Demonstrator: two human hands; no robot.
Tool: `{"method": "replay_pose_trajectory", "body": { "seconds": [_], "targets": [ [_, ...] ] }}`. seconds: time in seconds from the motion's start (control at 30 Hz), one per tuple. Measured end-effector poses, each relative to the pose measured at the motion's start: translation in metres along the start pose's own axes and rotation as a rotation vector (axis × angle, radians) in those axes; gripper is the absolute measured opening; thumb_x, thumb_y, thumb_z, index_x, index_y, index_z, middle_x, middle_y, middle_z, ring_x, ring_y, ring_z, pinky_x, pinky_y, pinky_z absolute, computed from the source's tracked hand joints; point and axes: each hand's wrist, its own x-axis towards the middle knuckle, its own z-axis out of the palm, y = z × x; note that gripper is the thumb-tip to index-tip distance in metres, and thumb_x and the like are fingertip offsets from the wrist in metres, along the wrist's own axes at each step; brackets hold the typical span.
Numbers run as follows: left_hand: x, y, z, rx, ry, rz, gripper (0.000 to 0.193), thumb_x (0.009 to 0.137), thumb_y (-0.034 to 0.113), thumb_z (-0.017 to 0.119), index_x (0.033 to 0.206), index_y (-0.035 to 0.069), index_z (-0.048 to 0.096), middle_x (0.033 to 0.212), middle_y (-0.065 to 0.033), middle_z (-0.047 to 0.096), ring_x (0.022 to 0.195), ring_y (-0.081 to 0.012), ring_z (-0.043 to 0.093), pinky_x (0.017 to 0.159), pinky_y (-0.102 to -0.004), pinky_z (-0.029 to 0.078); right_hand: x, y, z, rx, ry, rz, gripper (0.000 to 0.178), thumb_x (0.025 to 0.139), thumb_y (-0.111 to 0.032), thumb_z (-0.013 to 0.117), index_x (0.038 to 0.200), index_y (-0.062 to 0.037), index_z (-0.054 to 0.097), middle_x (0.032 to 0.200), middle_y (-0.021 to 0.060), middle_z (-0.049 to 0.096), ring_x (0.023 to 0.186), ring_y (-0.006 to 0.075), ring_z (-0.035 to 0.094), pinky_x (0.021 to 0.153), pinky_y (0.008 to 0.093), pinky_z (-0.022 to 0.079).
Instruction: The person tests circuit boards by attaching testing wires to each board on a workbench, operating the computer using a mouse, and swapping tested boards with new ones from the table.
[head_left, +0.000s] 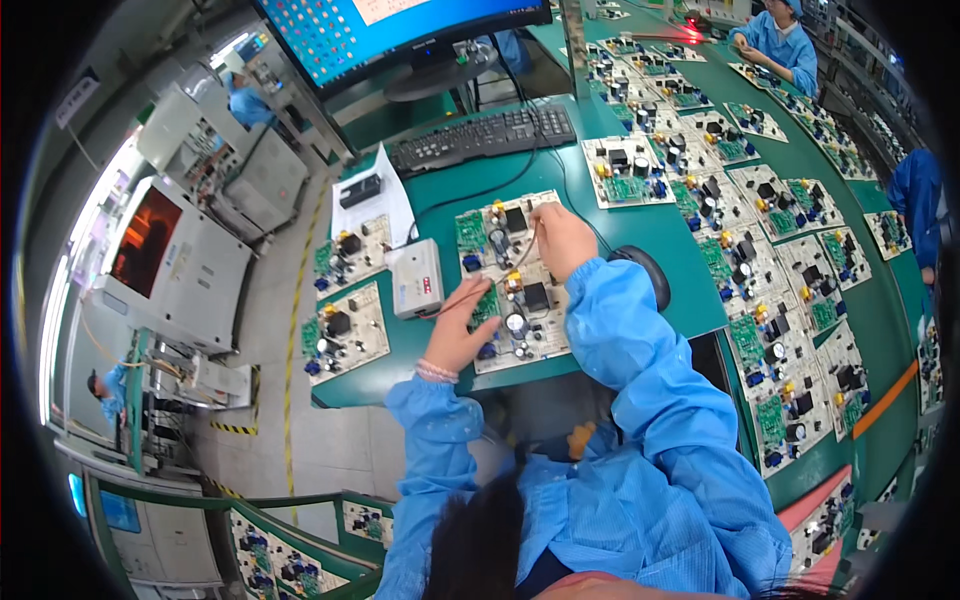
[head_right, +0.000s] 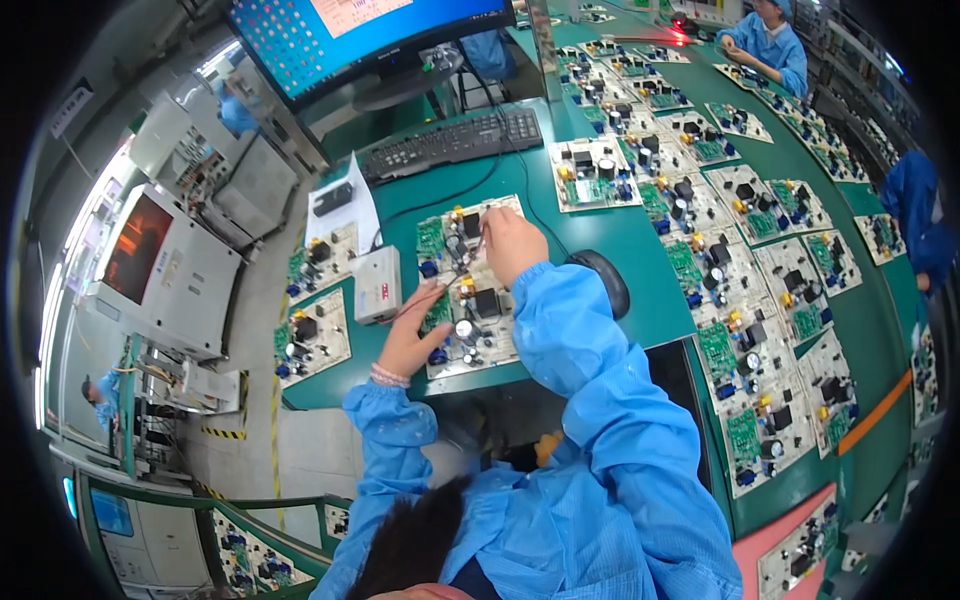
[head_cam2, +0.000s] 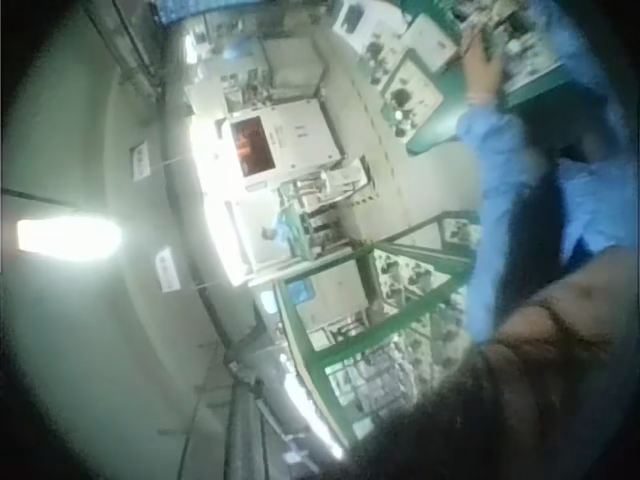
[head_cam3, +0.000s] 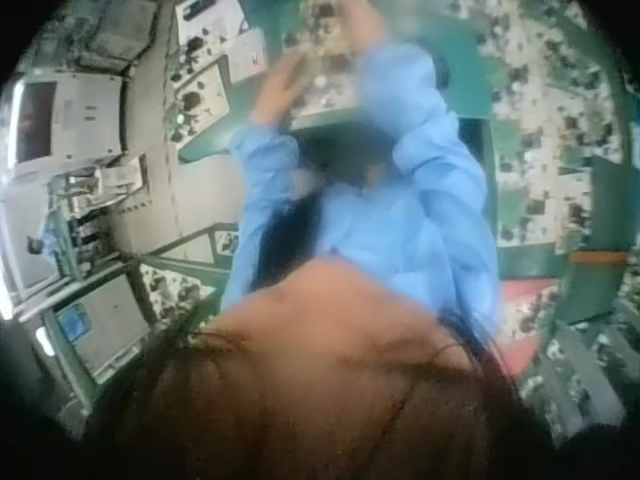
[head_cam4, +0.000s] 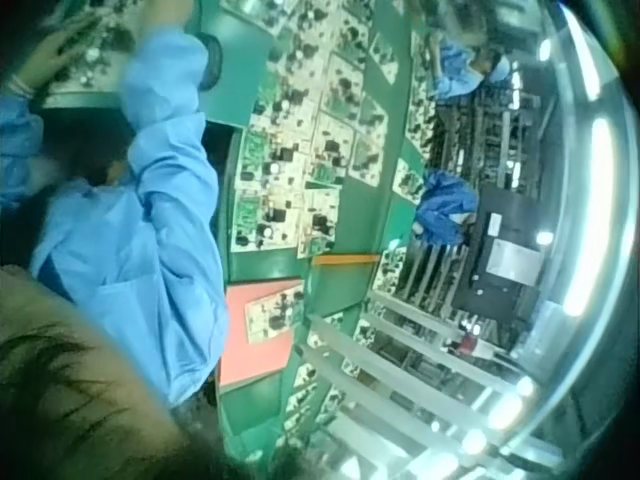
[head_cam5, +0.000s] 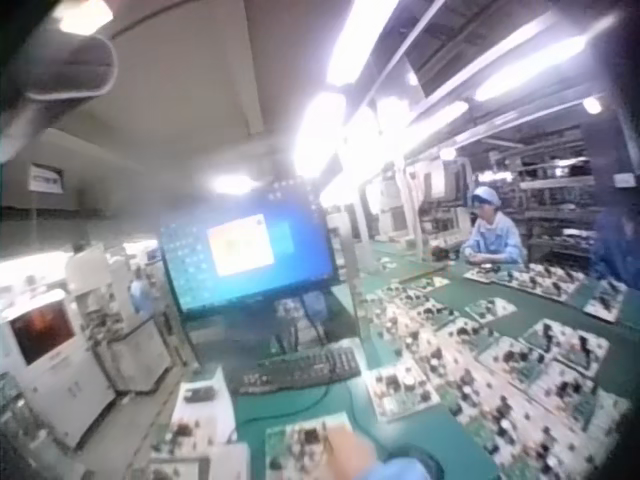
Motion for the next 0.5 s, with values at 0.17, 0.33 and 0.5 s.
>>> {"method": "replay_pose_trajectory", "body": {
  "seconds": [0.17,0.33,0.5],
  "targets": [
    [-0.005,-0.003,0.001,0.045,0.013,-0.003,0.059,0.087,0.033,0.065,0.137,0.005,0.048,0.145,-0.0174,0.043,0.137,-0.0358,0.035,0.113,-0.0418,0.028,-0.042,0.001,-0.023,-0.103,-0.356,0.008,0.009,0.089,-0.012,0.055,0.091,-0.0092,0.064,0.089,0.0103,0.063,0.088,0.0308,0.062,0.076,0.0420,0.050],
    [-0.006,0.000,0.004,0.045,0.013,0.004,0.060,0.087,0.033,0.065,0.137,0.005,0.048,0.145,-0.0174,0.042,0.137,-0.0363,0.035,0.113,-0.0420,0.028,-0.064,0.007,-0.035,0.099,-0.289,-0.040,0.007,0.087,-0.008,0.058,0.093,-0.0085,0.062,0.093,0.0099,0.062,0.088,0.0332,0.062,0.076,0.0428,0.051],
    [-0.008,0.002,0.003,0.044,0.013,0.008,0.060,0.087,0.033,0.065,0.137,0.005,0.048,0.145,-0.0174,0.043,0.137,-0.0365,0.035,0.112,-0.0425,0.028,-0.080,0.004,-0.045,0.149,-0.297,-0.063,0.009,0.086,-0.006,0.059,0.094,-0.0078,0.061,0.107,0.0097,0.061,0.090,0.0344,0.062,0.078,0.0421,0.052]
  ]
}}
